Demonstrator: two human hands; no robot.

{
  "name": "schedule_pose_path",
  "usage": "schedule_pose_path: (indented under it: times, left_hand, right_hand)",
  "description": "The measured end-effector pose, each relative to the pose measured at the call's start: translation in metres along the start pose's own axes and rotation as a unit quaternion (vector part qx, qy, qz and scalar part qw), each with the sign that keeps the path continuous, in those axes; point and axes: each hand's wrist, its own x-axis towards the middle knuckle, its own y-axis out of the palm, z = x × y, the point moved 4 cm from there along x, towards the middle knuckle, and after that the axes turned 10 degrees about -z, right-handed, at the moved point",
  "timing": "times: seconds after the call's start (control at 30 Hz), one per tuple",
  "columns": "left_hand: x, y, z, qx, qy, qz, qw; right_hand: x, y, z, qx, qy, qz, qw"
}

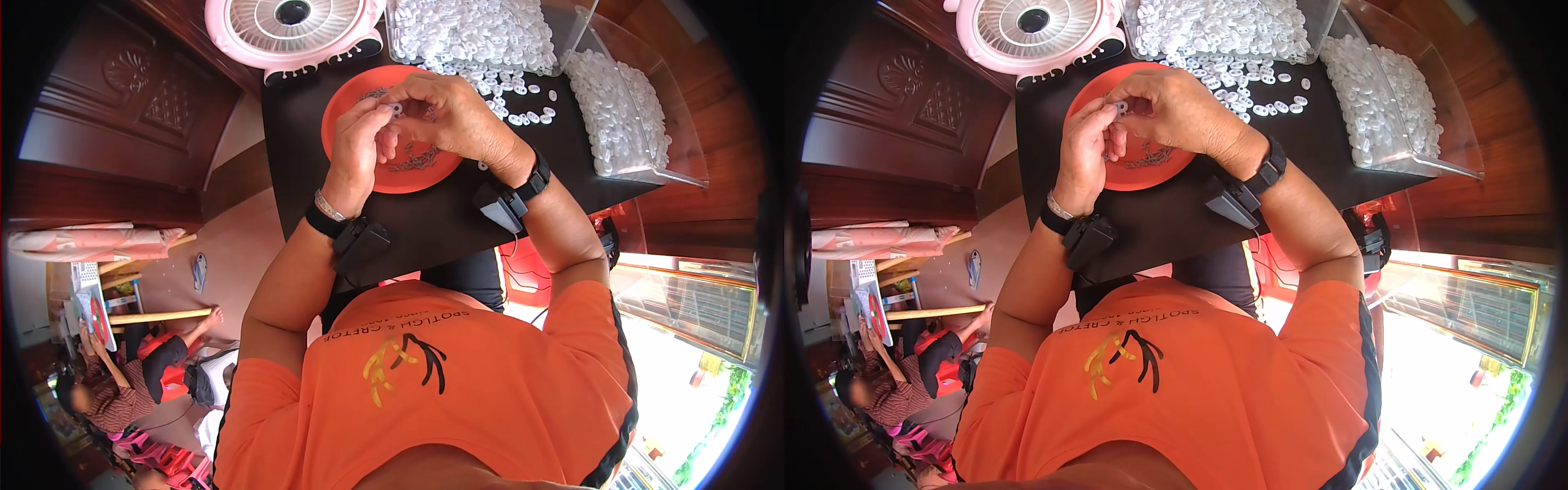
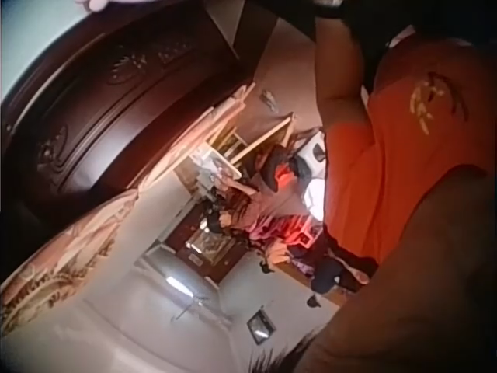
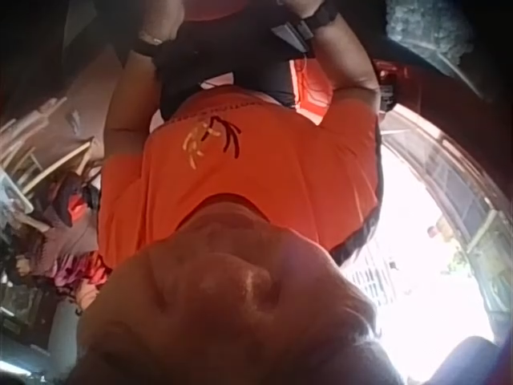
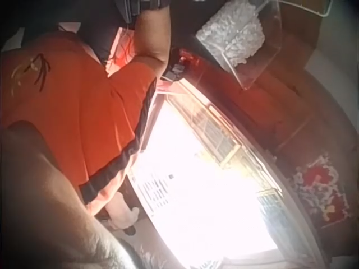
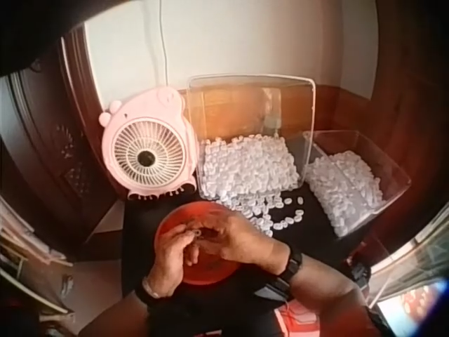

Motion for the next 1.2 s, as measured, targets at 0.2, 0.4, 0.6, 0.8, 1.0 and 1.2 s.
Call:
schedule_pose_path:
  times: [0.2, 0.4, 0.6, 0.8, 1.0, 1.2]
  left_hand:
    - [-0.003, 0.002, -0.002, 0.026, 0.014, -0.032, 0.999]
    - [-0.002, -0.002, 0.000, 0.009, 0.011, -0.032, 0.999]
    - [-0.002, 0.000, -0.001, -0.004, 0.022, -0.016, 1.000]
    - [-0.007, 0.003, -0.004, -0.031, 0.046, -0.032, 0.998]
    - [-0.004, -0.002, -0.002, 0.015, 0.082, -0.012, 0.996]
    - [-0.008, -0.002, -0.012, 0.035, 0.108, -0.022, 0.993]
  right_hand:
    - [-0.006, 0.011, 0.004, -0.096, -0.025, -0.028, 0.995]
    - [-0.005, 0.010, 0.009, -0.109, -0.046, -0.038, 0.992]
    - [-0.006, 0.009, 0.010, -0.128, -0.044, -0.022, 0.991]
    - [-0.006, 0.009, 0.018, -0.141, -0.070, -0.036, 0.987]
    - [-0.004, 0.007, 0.014, -0.109, -0.088, -0.032, 0.990]
    - [0.012, -0.116, 0.020, -0.399, -0.104, -0.372, 0.832]
